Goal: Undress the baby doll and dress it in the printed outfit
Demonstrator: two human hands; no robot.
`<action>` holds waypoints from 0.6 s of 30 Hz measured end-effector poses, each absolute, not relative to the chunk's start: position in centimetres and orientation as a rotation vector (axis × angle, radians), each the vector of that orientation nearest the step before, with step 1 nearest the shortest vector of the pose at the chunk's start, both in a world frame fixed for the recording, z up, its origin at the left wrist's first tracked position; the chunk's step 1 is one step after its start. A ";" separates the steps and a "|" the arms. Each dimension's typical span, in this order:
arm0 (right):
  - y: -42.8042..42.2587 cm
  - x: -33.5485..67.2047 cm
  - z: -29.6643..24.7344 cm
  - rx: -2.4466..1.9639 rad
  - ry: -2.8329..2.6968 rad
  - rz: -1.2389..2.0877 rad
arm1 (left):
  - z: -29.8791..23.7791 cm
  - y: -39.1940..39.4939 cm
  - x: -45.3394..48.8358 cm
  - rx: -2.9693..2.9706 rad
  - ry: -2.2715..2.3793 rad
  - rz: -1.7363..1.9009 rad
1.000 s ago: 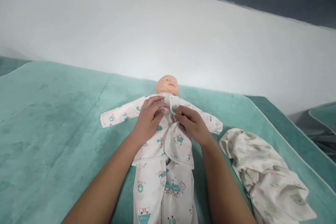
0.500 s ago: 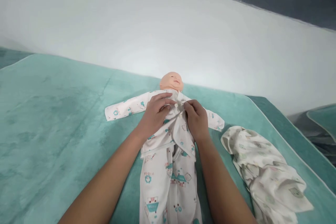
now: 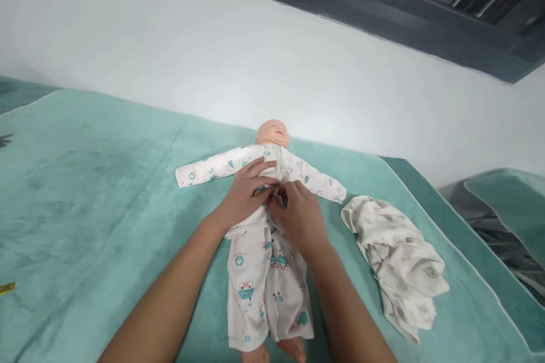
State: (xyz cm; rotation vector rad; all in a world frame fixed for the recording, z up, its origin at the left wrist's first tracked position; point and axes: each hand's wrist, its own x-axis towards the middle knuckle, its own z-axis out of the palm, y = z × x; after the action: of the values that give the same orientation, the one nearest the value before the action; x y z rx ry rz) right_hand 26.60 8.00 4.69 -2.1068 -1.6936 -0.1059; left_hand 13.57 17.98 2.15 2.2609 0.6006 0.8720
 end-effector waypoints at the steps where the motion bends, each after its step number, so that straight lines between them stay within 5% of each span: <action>1: 8.0 26.5 4.6 -2.102 -1.687 -0.122 | 2.1 17.9 13.5 2.261 0.602 0.877; 18: 9.3 28.6 3.7 -1.807 -1.278 0.203 | 1.9 17.3 14.4 2.259 0.623 0.916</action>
State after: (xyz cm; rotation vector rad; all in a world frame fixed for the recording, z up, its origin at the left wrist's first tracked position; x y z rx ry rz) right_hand 28.61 9.33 3.74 -1.8067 -1.2776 0.2033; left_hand 14.36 17.33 1.87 2.2593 0.6226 0.9163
